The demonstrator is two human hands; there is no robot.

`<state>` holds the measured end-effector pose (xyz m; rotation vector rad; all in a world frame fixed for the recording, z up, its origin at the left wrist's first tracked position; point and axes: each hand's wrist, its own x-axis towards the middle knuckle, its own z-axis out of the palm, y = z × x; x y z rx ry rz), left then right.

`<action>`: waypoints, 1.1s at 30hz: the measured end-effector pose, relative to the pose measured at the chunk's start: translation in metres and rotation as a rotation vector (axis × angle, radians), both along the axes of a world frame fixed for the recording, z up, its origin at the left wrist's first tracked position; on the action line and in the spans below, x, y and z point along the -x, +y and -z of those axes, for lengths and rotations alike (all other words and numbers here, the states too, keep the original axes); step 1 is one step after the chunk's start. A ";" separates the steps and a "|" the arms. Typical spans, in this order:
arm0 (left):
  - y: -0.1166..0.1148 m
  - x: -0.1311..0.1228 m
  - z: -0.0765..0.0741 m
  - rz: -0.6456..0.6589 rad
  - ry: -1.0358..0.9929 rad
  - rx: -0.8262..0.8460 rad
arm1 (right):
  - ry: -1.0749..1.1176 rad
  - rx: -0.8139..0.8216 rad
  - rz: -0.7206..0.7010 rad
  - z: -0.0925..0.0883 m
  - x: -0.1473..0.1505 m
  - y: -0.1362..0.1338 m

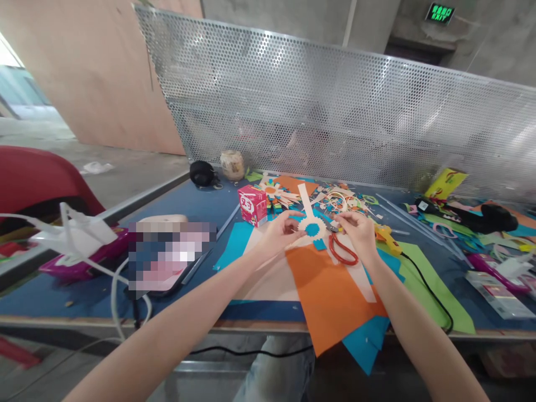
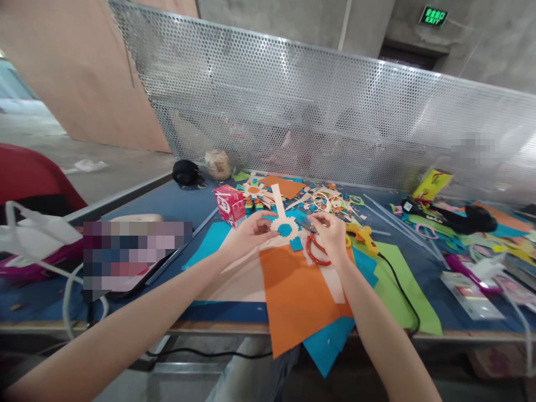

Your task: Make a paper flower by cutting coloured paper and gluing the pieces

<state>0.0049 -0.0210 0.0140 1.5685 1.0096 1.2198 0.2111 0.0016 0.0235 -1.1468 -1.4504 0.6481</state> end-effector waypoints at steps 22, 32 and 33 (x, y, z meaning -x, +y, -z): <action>0.001 0.003 0.000 0.003 0.017 -0.015 | -0.132 -0.040 -0.003 -0.003 -0.003 -0.004; 0.000 0.003 -0.002 -0.011 0.034 0.003 | -0.055 -0.067 0.069 -0.003 -0.002 -0.002; 0.000 0.003 -0.002 -0.008 0.036 0.003 | -0.047 -0.051 0.056 -0.002 -0.002 -0.002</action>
